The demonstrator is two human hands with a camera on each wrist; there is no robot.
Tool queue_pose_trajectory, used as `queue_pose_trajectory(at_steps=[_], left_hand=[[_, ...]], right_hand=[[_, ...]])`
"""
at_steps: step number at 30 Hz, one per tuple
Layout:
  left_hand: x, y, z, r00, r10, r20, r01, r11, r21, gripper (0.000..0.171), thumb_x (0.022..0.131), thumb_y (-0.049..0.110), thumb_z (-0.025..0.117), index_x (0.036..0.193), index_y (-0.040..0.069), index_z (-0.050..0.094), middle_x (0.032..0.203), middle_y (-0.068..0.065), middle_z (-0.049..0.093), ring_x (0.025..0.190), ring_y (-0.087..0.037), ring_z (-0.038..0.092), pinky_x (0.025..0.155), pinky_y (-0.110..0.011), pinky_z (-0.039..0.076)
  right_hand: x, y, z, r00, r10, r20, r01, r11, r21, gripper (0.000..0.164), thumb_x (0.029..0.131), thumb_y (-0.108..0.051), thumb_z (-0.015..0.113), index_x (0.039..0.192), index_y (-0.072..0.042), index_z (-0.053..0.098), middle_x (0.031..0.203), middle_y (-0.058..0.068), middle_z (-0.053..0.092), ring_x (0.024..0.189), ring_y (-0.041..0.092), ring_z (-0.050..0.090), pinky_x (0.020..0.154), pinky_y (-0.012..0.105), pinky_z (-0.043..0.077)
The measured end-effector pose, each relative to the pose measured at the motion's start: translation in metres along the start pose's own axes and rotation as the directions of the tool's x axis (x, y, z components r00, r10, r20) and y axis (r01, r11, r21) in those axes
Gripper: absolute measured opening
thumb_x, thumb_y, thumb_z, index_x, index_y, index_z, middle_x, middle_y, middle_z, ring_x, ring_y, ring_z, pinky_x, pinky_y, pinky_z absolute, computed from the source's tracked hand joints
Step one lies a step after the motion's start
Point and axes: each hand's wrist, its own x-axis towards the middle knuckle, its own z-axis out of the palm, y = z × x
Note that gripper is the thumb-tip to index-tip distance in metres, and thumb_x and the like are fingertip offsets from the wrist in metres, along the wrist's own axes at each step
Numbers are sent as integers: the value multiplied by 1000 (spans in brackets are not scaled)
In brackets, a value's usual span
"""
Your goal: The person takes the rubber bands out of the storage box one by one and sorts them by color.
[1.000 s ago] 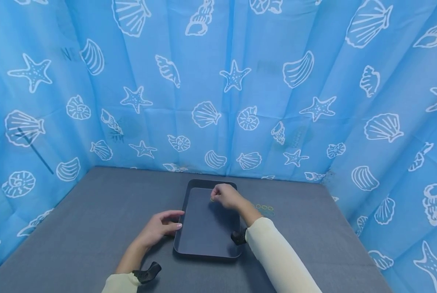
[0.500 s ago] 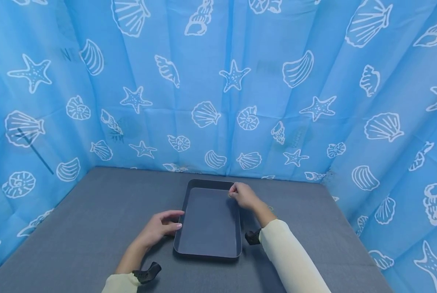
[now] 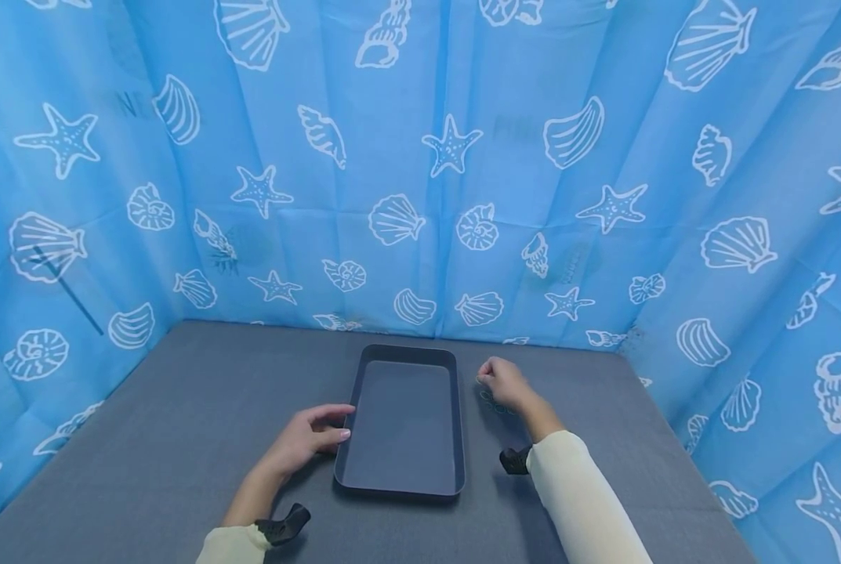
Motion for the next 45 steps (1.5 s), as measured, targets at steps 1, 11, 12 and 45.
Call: queue_pose_trajectory(at_steps=[1,11,12,45], left_hand=[[0,0,0,1000,2,1,-2,1000,1,42,90,17,72,129,7,62,125,-16,57,91,-22,62,77,-38,55],[0,-2,0,1000,3,8,-3,1000,0,42,90,18,71,129,7,62,125,-15,57,91,-23,62,78,-38,55],[0,-2,0,1000,1,7,-1,1000,-1,42,90,18,71,129,7,62,125,-15,57,92,-23,62,78,-38,55],[0,0,0,1000,-12,1,12,1000,2,43,91,19,70,131,8,61,128,-16,56,94,-23,61,80,-40,55]], right_hand=[[-2,3,-2,1000,-7,1,7,1000,-1,8,98,0,52,93,5,55,86,13,58,74,22,50,67,40,44],[-18,31,-11,998,56,-16,-57,998,-16,9,97,1,50,92,8,55,85,14,56,72,23,48,64,38,42],[-19,33,-12,998,61,-19,-61,998,-17,9,97,2,50,92,7,55,84,13,56,73,23,48,65,39,42],[-42,74,-23,972,228,-55,-233,965,-122,12,97,-2,52,94,6,60,89,15,61,80,27,56,74,47,46]])
